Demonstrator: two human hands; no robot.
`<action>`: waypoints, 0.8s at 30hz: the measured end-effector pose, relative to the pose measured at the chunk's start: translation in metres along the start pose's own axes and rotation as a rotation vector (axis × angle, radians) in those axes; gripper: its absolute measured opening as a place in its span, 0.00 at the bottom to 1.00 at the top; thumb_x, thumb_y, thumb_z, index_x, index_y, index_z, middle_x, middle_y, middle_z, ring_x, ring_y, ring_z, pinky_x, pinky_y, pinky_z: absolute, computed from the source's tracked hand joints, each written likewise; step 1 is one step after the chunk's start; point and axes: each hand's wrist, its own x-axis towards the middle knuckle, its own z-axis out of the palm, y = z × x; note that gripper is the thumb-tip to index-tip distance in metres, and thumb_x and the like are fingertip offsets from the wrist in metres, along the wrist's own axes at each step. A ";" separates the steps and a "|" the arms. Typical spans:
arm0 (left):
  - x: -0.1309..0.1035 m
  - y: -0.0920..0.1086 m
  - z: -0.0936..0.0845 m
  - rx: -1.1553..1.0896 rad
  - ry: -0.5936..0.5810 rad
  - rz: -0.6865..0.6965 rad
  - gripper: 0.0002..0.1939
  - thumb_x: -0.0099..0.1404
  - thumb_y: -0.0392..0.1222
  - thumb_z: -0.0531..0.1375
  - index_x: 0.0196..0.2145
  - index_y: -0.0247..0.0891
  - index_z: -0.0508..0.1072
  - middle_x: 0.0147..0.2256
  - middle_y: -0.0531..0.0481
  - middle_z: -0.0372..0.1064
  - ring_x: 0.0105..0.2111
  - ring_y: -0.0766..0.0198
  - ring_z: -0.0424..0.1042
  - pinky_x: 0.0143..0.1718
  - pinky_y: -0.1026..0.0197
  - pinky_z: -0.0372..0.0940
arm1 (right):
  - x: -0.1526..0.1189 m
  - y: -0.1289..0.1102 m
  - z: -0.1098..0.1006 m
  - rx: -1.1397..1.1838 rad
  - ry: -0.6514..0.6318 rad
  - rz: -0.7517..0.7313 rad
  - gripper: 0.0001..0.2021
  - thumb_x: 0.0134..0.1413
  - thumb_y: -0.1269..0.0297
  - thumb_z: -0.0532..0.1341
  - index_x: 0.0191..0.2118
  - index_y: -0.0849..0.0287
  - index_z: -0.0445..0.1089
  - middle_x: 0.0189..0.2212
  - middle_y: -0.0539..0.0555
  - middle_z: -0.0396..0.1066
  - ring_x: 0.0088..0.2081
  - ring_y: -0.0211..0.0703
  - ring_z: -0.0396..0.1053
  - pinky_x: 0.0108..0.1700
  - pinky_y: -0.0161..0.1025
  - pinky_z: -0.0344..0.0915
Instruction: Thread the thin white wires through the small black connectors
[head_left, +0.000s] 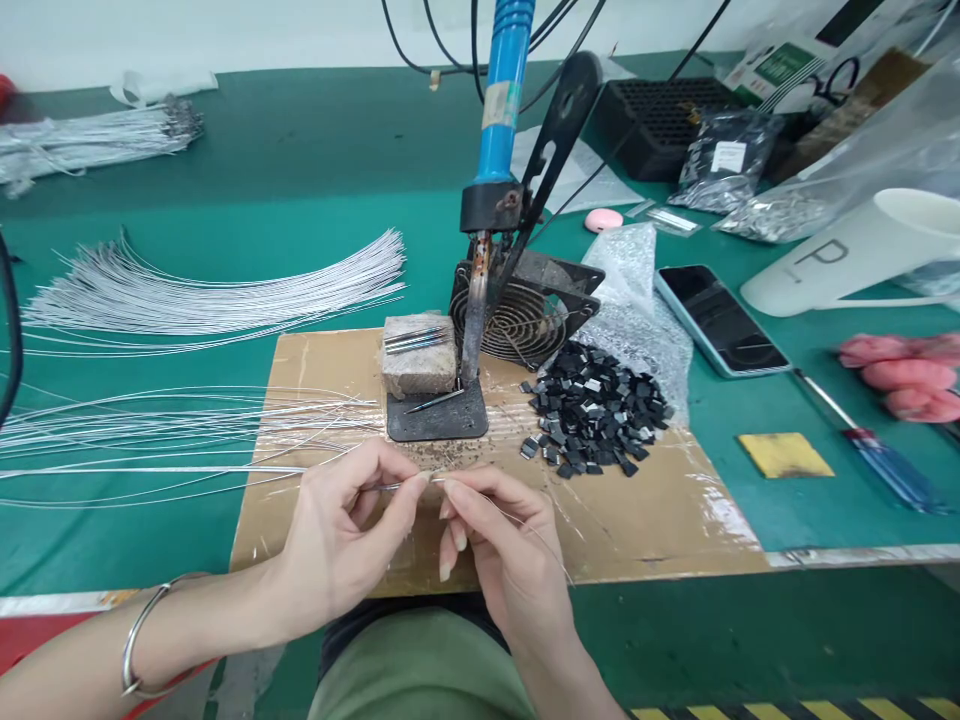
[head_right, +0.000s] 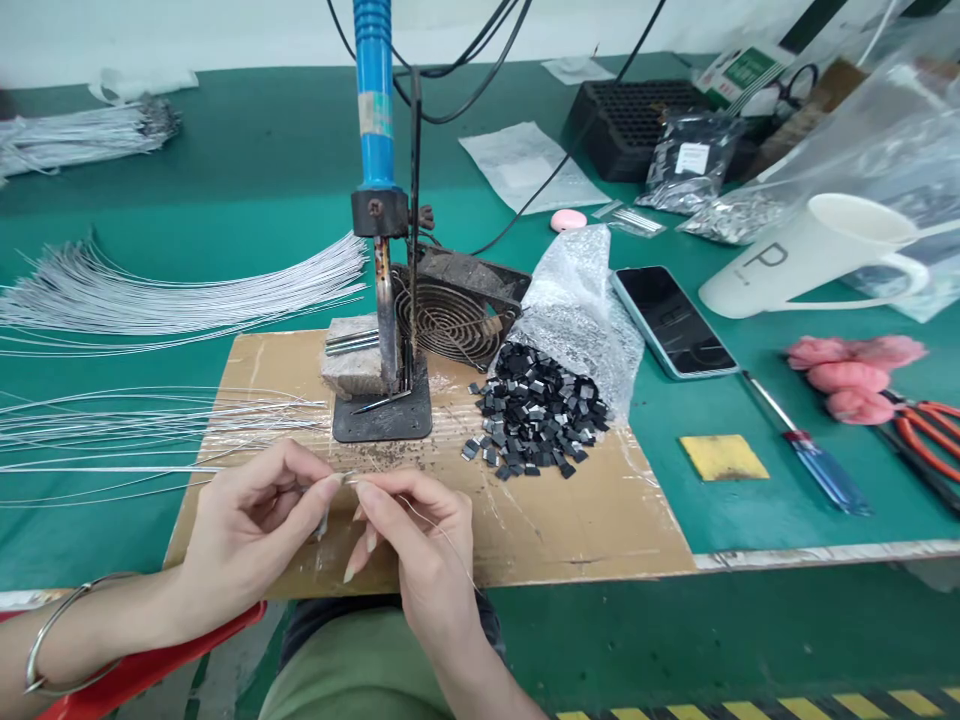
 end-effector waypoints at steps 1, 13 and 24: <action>0.000 0.000 0.000 0.000 0.002 0.004 0.11 0.71 0.41 0.58 0.30 0.37 0.71 0.21 0.55 0.63 0.19 0.70 0.58 0.19 0.66 0.53 | 0.000 0.000 0.000 0.003 -0.004 -0.001 0.05 0.52 0.62 0.73 0.31 0.57 0.84 0.21 0.49 0.73 0.16 0.32 0.67 0.16 0.29 0.70; 0.001 0.002 0.001 -0.084 -0.010 -0.022 0.10 0.71 0.40 0.59 0.31 0.37 0.71 0.23 0.55 0.65 0.21 0.70 0.60 0.22 0.67 0.56 | -0.001 0.005 -0.002 0.019 0.017 -0.009 0.05 0.54 0.62 0.72 0.32 0.58 0.84 0.22 0.49 0.72 0.16 0.31 0.66 0.16 0.28 0.71; 0.002 0.000 -0.004 -0.003 0.008 -0.056 0.10 0.71 0.43 0.59 0.32 0.38 0.71 0.22 0.54 0.64 0.21 0.68 0.61 0.22 0.65 0.56 | 0.000 -0.004 -0.005 0.025 0.104 -0.066 0.14 0.57 0.53 0.68 0.33 0.60 0.85 0.22 0.54 0.74 0.19 0.35 0.65 0.17 0.32 0.72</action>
